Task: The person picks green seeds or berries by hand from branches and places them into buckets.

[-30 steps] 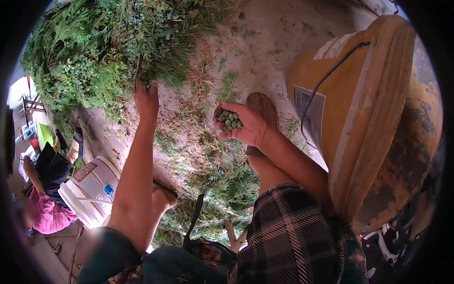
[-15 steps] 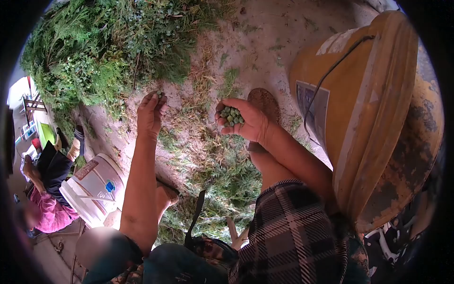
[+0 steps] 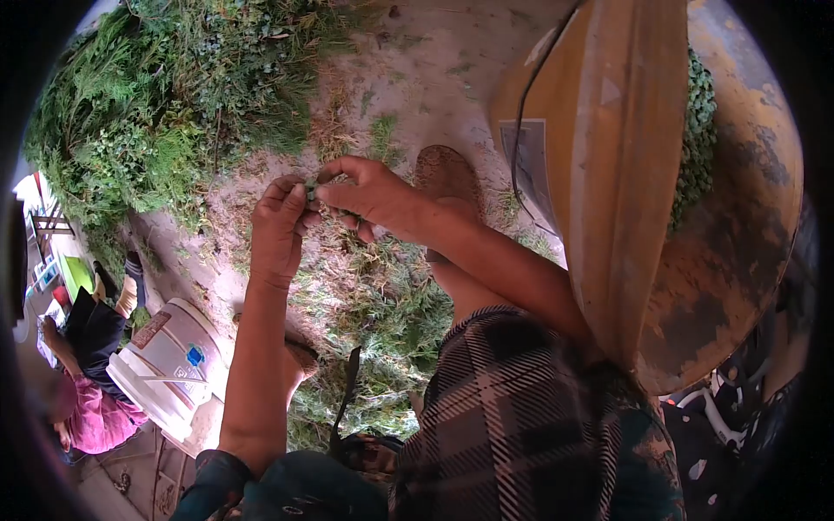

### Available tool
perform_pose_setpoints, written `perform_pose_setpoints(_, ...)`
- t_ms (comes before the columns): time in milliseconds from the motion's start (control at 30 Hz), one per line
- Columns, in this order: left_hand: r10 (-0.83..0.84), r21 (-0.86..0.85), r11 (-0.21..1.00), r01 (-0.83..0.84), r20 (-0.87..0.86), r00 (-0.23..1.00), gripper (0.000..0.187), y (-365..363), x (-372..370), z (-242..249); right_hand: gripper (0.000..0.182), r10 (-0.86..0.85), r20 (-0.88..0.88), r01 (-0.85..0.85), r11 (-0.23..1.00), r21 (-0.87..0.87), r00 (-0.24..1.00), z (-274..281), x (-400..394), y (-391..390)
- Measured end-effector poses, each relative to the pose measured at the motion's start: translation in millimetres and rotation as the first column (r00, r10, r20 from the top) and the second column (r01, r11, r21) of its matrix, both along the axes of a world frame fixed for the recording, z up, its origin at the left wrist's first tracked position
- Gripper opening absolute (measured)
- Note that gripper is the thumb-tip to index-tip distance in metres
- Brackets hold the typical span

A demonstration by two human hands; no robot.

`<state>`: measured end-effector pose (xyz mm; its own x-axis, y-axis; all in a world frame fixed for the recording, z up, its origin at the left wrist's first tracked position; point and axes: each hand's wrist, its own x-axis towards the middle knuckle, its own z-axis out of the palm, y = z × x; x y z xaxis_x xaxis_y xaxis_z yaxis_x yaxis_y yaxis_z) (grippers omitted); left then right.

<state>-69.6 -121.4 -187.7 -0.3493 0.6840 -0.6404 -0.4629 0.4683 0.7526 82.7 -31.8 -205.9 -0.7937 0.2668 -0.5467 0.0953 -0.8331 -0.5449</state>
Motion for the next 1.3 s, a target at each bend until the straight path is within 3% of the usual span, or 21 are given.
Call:
perform_pose_setpoints(133,-0.033,0.045,0.998,0.037,-0.083,0.996,0.016,6,21,7,0.034,0.002,0.003,-0.002,0.992,0.125,1.000,3,1,1)
perform_pose_setpoints(200,-0.016,0.032,0.999,0.018,-0.080,0.997,0.016,6,23,5,0.032,-0.039,-0.003,0.039,0.995,0.092,0.999,3,2,1)
perform_pose_setpoints(267,0.126,-0.029,0.991,-0.129,-0.071,0.989,0.013,5,24,1,0.030,-0.078,-0.008,0.078,0.995,0.056,0.997,2,3,1)
perform_pose_setpoints(300,0.125,-0.031,0.991,-0.128,-0.072,0.989,0.013,2,22,-3,0.028,-0.118,-0.045,0.114,0.991,-0.072,0.992,-1,5,1)
perform_pose_setpoints(333,0.051,-0.069,0.995,-0.067,-0.211,0.976,0.013,-2,15,-10,0.027,-0.162,-0.076,0.144,0.969,-0.201,0.984,-3,7,1)
perform_pose_setpoints(400,-0.022,-0.111,0.994,-0.018,-0.354,0.935,0.014,-12,-7,-23,0.027,-0.195,-0.110,0.158,0.947,-0.281,0.975,-5,14,3)
perform_pose_setpoints(433,-0.406,-0.331,0.905,0.267,-0.491,0.771,0.016,-18,-24,-31,0.027,-0.231,-0.140,0.168,0.919,-0.356,0.963,-7,15,6)
perform_pose_setpoints(467,-0.727,-0.575,0.685,0.448,-0.502,0.468,0.018,-21,-38,-31,0.027,-0.229,-0.150,0.163,0.920,-0.357,0.962,-8,17,8)
perform_pose_setpoints(533,-0.555,-0.453,0.832,0.321,-0.673,0.488,0.032,-16,-60,-39,0.025,-0.257,-0.211,0.129,0.867,-0.481,0.943,-10,22,10)
perform_pose_setpoints(600,-0.368,-0.366,0.927,0.088,-0.831,0.418,0.040,4,-76,-52,0.024,-0.244,-0.215,0.119,0.874,-0.470,0.946,-9,25,9)
perform_pose_setpoints(633,-0.365,-0.363,0.928,0.086,-0.832,0.419,0.040,14,-84,-66,0.023,-0.234,-0.183,0.130,0.883,-0.450,0.955,-12,25,9)
perform_pose_setpoints(700,-0.474,-0.466,0.875,-0.132,-0.880,-0.037,0.041,28,-94,-99,0.022,-0.227,-0.149,0.146,0.894,-0.423,0.962,-17,24,10)
perform_pose_setpoints(867,-0.464,-0.463,0.886,0.030,-0.883,0.070,0.034,28,-91,-86,0.017,-0.159,-0.080,0.119,0.921,-0.371,0.984,-17,23,8)
perform_pose_setpoints(933,-0.344,-0.331,0.938,0.105,-0.844,0.411,0.027,16,-82,-70,0.017,-0.164,-0.080,0.122,0.916,-0.381,0.983,-19,23,8)
perform_pose_setpoints(967,-0.346,-0.332,0.937,0.106,-0.845,0.409,0.027,11,-81,-67,0.017,-0.167,-0.080,0.123,0.914,-0.388,0.983,-20,23,8)
perform_pose_setpoints(1000,-0.062,-0.172,0.983,-0.068,-0.651,0.756,0.024,6,-80,-64,0.017,-0.168,-0.081,0.124,0.913,-0.388,0.982,-20,23,8)
perform_pose_setpoints(1033,0.252,-0.088,0.952,-0.292,-0.312,0.916,0.020,1,-79,-62,0.018,-0.168,-0.064,0.131,0.913,-0.387,0.984,-20,23,8)
perform_pose_setpoints(1067,0.253,-0.089,0.952,-0.293,-0.312,0.916,0.020,-5,-81,-63,0.019,-0.168,-0.046,0.137,0.912,-0.387,0.985,-20,23,7)
perform_pose_setpoints(1133,0.383,0.034,0.922,-0.385,0.049,0.922,0.020,-15,-83,-62,0.021,-0.152,-0.039,0.128,0.921,-0.368,0.988,-22,24,5)
perform_pose_setpoints(1200,0.376,0.004,0.926,-0.376,0.054,0.925,0.024,-19,-78,-60,0.022,-0.141,-0.034,0.121,0.930,-0.346,0.989,-24,25,4)
perform_pose_setpoints(1300,0.356,-0.105,0.923,-0.371,-0.133,0.925,0.025,-25,-72,-61,0.023,-0.139,-0.049,0.117,0.942,-0.315,0.989,-27,27,2)
